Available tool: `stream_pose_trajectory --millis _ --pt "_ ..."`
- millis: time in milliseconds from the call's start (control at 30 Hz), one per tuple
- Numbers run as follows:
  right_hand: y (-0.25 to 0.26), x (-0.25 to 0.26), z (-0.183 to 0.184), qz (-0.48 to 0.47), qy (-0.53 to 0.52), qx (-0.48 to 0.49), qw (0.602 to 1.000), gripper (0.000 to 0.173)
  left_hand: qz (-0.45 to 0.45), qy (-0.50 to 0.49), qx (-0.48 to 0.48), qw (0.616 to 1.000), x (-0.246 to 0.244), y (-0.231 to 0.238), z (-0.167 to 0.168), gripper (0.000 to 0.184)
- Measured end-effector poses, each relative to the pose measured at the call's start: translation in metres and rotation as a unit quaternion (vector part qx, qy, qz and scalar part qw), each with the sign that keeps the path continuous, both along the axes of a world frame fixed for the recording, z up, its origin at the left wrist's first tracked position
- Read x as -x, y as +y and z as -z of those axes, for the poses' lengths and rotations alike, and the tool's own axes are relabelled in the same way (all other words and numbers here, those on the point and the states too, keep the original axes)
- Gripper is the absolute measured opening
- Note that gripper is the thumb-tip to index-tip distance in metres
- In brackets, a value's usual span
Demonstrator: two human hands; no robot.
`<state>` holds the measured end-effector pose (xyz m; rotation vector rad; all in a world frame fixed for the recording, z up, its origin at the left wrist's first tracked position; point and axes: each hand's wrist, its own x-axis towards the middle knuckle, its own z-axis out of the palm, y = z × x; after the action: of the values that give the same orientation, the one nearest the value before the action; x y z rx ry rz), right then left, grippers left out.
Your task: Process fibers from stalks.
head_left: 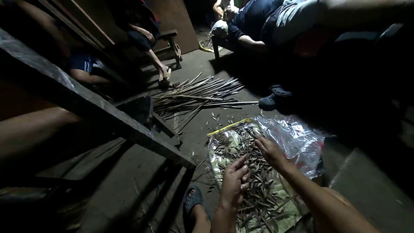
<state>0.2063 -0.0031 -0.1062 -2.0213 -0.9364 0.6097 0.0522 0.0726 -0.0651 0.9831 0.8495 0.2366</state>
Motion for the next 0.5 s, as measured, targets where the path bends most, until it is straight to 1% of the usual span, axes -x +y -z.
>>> stream_pose_trajectory --millis 100,167,233,300,400,500 --pt "-0.001 0.001 -0.007 -0.021 0.016 -0.003 1.0 0.05 -0.032 0.004 -0.003 0.999 0.001 0.004 0.001 0.036" --pt "-0.004 0.016 -0.014 -0.072 0.016 0.003 0.997 0.051 -0.056 0.013 -0.005 0.998 0.002 0.005 -0.001 0.03" --pt "-0.005 0.033 -0.014 -0.132 -0.02 -0.009 0.991 0.052 -0.073 0.016 0.005 0.997 0.001 0.005 -0.003 0.018" --pt "-0.006 0.041 -0.007 -0.151 -0.076 -0.051 0.984 0.05 -0.083 0.019 0.024 0.996 0.001 0.006 -0.005 0.011" --pt "-0.006 0.033 -0.003 -0.13 -0.117 -0.063 0.983 0.046 -0.046 0.001 0.027 0.999 0.005 0.006 -0.005 0.014" --pt "-0.007 0.012 -0.008 -0.061 -0.115 -0.011 0.991 0.045 0.033 -0.012 -0.007 0.999 0.014 0.007 -0.001 0.035"
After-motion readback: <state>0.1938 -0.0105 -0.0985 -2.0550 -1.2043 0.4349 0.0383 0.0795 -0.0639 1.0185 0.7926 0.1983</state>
